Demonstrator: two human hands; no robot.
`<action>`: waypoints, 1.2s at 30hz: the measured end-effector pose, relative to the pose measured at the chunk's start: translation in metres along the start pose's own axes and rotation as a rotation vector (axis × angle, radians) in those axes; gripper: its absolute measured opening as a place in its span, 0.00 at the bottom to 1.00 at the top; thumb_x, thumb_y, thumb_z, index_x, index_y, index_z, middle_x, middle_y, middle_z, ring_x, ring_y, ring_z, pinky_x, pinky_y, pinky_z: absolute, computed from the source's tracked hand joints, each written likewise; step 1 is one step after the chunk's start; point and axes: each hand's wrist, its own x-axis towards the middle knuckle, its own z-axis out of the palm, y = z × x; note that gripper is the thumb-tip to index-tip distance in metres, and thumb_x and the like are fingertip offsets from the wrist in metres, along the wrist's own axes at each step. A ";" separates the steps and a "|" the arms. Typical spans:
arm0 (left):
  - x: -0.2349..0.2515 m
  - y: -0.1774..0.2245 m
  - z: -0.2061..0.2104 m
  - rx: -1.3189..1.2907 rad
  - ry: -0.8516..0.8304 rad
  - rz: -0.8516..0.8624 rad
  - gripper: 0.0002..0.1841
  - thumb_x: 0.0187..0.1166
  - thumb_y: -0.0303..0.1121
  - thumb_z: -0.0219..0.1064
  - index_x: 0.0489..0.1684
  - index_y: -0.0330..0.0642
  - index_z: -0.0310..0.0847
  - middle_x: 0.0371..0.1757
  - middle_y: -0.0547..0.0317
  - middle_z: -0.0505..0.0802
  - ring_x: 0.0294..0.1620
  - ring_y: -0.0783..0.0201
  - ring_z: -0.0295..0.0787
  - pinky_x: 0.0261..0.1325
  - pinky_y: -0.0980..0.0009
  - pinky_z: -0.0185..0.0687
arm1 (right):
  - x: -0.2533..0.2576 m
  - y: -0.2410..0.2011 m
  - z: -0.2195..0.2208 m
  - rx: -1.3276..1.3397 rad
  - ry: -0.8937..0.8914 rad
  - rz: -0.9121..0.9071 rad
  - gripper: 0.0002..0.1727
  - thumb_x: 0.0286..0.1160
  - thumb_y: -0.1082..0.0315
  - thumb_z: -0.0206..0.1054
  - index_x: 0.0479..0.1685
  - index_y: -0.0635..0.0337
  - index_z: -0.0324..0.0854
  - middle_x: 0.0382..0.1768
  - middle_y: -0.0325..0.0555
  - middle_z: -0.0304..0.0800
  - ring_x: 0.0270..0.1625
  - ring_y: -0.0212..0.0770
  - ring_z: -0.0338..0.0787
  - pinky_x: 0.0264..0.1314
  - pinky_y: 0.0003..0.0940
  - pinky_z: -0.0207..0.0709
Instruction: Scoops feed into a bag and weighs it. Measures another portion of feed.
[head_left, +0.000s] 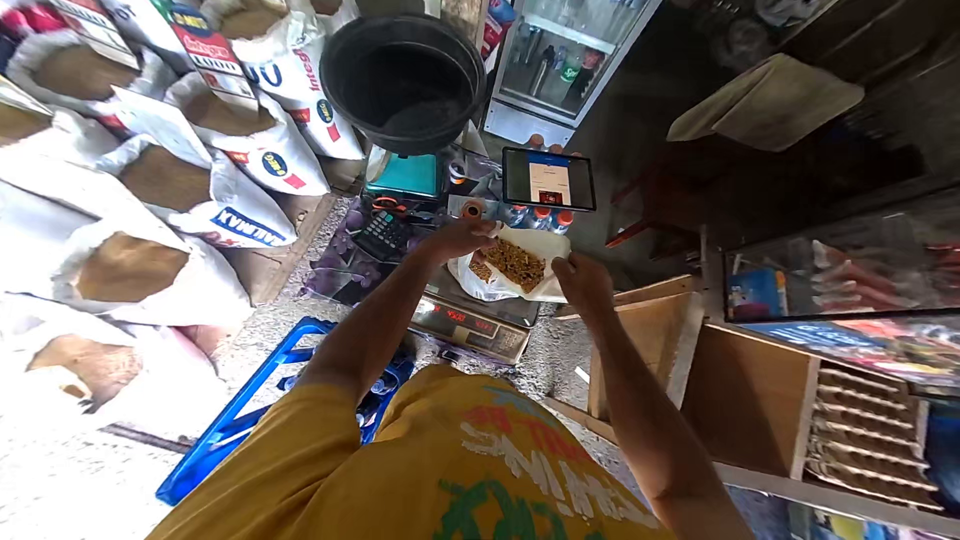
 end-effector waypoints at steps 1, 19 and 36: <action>0.001 0.000 -0.002 0.014 0.009 -0.003 0.25 0.86 0.33 0.65 0.82 0.39 0.72 0.71 0.42 0.85 0.46 0.58 0.92 0.51 0.61 0.90 | 0.000 0.005 0.000 0.044 0.012 0.001 0.27 0.88 0.43 0.57 0.40 0.60 0.85 0.31 0.58 0.87 0.36 0.61 0.89 0.37 0.68 0.78; -0.061 0.002 -0.060 0.267 0.496 0.104 0.21 0.91 0.47 0.57 0.67 0.43 0.86 0.69 0.50 0.89 0.72 0.58 0.84 0.79 0.54 0.74 | -0.028 0.054 0.006 0.466 0.150 0.144 0.22 0.83 0.44 0.61 0.40 0.55 0.85 0.27 0.45 0.81 0.26 0.42 0.79 0.29 0.49 0.74; -0.169 -0.091 -0.034 -0.071 0.861 -0.098 0.23 0.89 0.49 0.60 0.68 0.40 0.84 0.64 0.47 0.91 0.63 0.55 0.89 0.66 0.47 0.83 | -0.076 0.072 0.057 1.047 0.429 0.080 0.15 0.85 0.66 0.52 0.37 0.62 0.83 0.29 0.39 0.88 0.36 0.33 0.91 0.44 0.36 0.88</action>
